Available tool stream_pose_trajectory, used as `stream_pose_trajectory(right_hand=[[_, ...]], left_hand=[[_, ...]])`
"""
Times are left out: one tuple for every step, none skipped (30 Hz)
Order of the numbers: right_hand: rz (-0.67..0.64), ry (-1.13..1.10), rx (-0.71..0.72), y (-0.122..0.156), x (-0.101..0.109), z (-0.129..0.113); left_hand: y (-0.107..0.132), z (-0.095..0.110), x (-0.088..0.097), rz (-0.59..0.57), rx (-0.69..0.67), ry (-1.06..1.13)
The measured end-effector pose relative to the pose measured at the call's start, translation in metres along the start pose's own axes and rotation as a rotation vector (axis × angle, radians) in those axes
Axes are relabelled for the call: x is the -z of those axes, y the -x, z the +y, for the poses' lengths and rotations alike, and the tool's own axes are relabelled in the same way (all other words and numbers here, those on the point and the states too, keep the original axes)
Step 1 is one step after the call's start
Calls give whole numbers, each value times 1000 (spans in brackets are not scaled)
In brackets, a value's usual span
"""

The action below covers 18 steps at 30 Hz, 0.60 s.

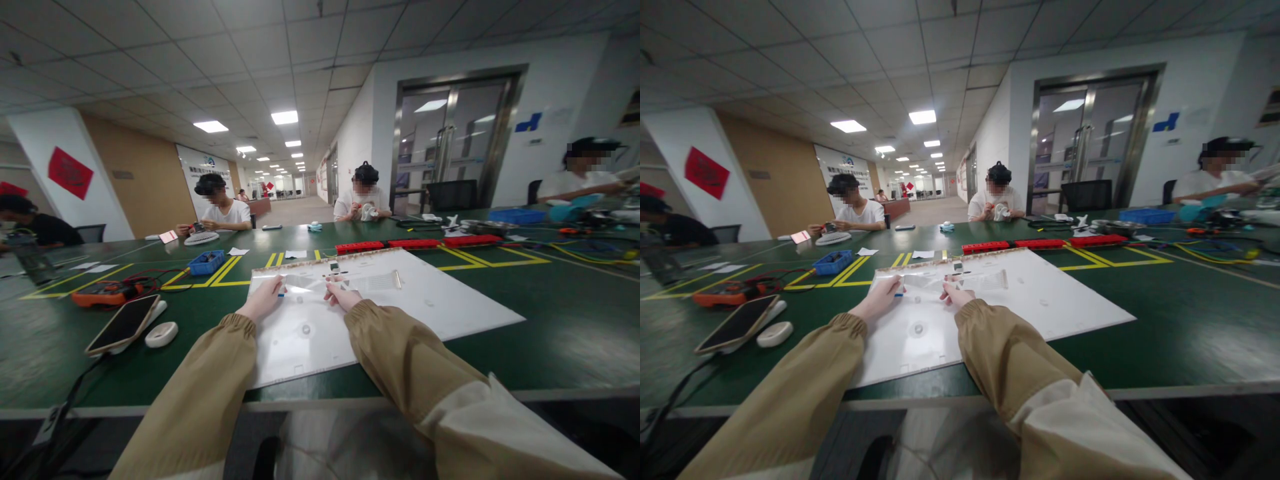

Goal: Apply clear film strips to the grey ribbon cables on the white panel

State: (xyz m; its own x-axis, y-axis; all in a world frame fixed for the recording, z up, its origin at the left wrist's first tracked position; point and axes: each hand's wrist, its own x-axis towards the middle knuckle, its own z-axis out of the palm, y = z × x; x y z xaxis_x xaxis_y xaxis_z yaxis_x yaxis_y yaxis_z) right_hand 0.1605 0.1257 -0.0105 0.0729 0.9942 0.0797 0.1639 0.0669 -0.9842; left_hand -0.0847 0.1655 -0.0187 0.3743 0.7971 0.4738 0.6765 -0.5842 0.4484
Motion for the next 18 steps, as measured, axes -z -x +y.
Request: stream_pose_trajectory(right_hand=[[0, -1, -1, 0, 0, 0], [-1, -3, -1, 0, 0, 0], [0, -5, -1, 1, 0, -1], [2, -7, -1, 2, 1, -1], [5, -9, -1, 3, 1, -2], [7, -11, -3, 4, 0, -3], [7, -12, -5, 4, 0, -4], [6, -14, -6, 5, 0, -5], [4, -17, -7, 5, -1, -5], [2, -20, -8, 5, -1, -5], [1, -23, -10, 5, -2, -6], [2, -26, -12, 4, -3, -5], [3, -30, -15, 4, -3, -5], [4, -32, -18, 4, -4, -5], [6, -35, -20, 3, -4, -5], [7, -37, -21, 3, -4, -5], [8, -38, -21, 3, -5, -4], [8, -38, -20, 4, -4, -4]], left_hand=[[0, 0, 0, -1, 5, -3], [0, 1, 0, -1, 12, -6], [0, 1, 0, 0, 18, -10], [0, 1, 1, 2, 21, -13], [0, 1, 1, 4, 21, -15], [0, 1, 1, 7, 16, -16], [0, 1, 1, 9, 9, -16], [0, 0, 1, 11, 0, -15], [0, 0, 1, 14, -8, -15], [0, -1, 1, 16, -14, -15], [0, -1, 1, 19, -18, -16], [-1, -1, 1, 21, -22, -16], [-1, -2, 1, 23, -25, -17], [-1, -2, 1, 24, -30, -18], [-1, -2, 1, 24, -35, -18], [-1, -2, 1, 23, -40, -19], [-1, -2, 1, 23, -44, -21], [-1, -2, 1, 22, -46, -23]])
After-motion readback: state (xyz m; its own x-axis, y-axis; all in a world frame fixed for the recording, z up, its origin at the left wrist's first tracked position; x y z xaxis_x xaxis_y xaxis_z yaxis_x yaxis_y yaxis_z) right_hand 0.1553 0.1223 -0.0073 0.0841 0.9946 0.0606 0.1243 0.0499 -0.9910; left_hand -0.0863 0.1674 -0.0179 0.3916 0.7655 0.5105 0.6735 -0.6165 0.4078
